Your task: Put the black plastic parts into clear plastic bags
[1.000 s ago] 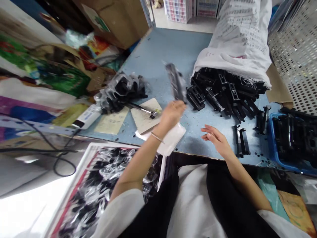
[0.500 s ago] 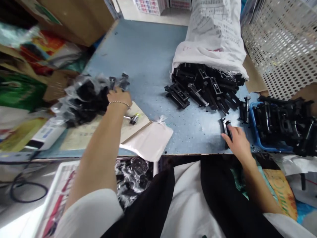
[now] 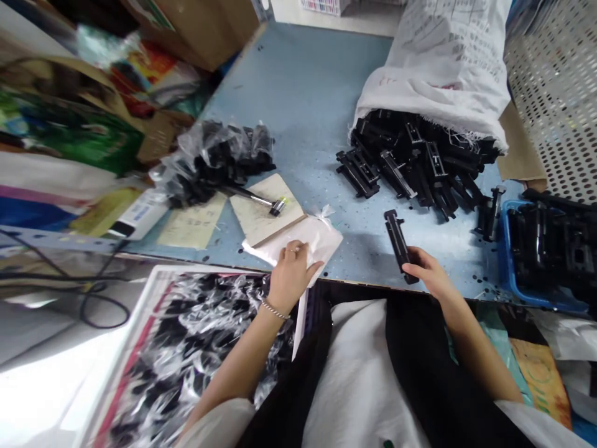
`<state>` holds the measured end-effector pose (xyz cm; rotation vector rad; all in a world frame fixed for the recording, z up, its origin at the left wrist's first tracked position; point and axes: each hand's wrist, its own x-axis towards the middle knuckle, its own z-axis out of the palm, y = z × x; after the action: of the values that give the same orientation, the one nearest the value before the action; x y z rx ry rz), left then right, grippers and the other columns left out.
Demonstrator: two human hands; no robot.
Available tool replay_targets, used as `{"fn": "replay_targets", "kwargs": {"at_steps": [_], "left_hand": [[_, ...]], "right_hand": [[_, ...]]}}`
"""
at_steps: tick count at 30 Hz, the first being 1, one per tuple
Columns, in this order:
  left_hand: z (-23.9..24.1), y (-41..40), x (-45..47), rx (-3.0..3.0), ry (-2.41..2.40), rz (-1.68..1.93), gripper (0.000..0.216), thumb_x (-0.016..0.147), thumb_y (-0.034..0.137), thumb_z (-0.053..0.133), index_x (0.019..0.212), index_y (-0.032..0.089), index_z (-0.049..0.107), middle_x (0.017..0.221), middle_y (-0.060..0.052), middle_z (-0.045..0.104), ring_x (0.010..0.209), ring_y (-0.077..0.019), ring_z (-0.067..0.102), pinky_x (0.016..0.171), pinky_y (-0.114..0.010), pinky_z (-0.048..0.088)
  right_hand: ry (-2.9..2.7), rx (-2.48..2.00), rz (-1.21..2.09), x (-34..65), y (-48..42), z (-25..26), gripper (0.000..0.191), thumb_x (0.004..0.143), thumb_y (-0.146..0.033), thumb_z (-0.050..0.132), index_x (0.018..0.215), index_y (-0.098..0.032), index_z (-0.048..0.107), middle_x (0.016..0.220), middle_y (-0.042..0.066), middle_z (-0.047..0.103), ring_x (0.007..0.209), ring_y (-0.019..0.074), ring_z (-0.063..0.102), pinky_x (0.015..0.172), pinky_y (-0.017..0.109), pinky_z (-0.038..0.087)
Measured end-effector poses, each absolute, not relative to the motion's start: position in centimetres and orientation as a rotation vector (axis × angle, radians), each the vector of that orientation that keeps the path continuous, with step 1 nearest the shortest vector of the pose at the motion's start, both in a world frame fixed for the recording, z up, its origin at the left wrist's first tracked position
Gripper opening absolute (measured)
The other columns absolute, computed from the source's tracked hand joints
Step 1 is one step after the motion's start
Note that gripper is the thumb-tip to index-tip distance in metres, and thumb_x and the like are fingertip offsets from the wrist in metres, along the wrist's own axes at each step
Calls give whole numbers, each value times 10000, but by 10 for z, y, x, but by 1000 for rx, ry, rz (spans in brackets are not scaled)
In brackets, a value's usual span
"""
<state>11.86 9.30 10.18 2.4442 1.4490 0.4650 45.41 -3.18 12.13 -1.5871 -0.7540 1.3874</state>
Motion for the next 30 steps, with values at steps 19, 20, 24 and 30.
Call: {"fn": "replay_targets", "kwargs": {"at_steps": [19, 20, 24, 30], "left_hand": [[114, 136, 109, 1459, 1358, 671, 170, 665, 342, 725, 716, 182, 698, 728, -13, 681, 696, -163, 588, 667, -276, 459], [113, 137, 108, 1449, 1354, 698, 163, 663, 334, 718, 711, 182, 687, 733, -14, 681, 701, -164, 594, 671, -277, 468], [117, 139, 94, 1307, 1402, 1019, 245, 671, 374, 744, 708, 192, 582, 695, 0, 625, 635, -141, 574, 625, -270, 484], [135, 128, 85, 1967, 1362, 942, 186, 880, 308, 571, 905, 200, 721, 1005, -93, 744, 1017, -233, 688, 987, -407, 527]], "right_hand": [[-436, -674, 2114, 312, 64, 114, 395, 696, -364, 874, 1005, -179, 713, 888, 23, 753, 782, 167, 701, 826, 340, 629], [-437, -693, 2095, 307, 70, 110, 377, 697, -358, 878, 981, -169, 717, 865, 22, 751, 764, 160, 696, 803, 332, 633], [-379, -821, 1962, 306, 80, 96, 320, 684, -364, 898, 841, -157, 710, 804, 15, 741, 759, 155, 691, 789, 341, 646], [-418, -956, 1885, 321, 71, 98, 295, 695, -357, 869, 884, -187, 722, 802, 0, 719, 738, 152, 668, 766, 324, 628]]}}
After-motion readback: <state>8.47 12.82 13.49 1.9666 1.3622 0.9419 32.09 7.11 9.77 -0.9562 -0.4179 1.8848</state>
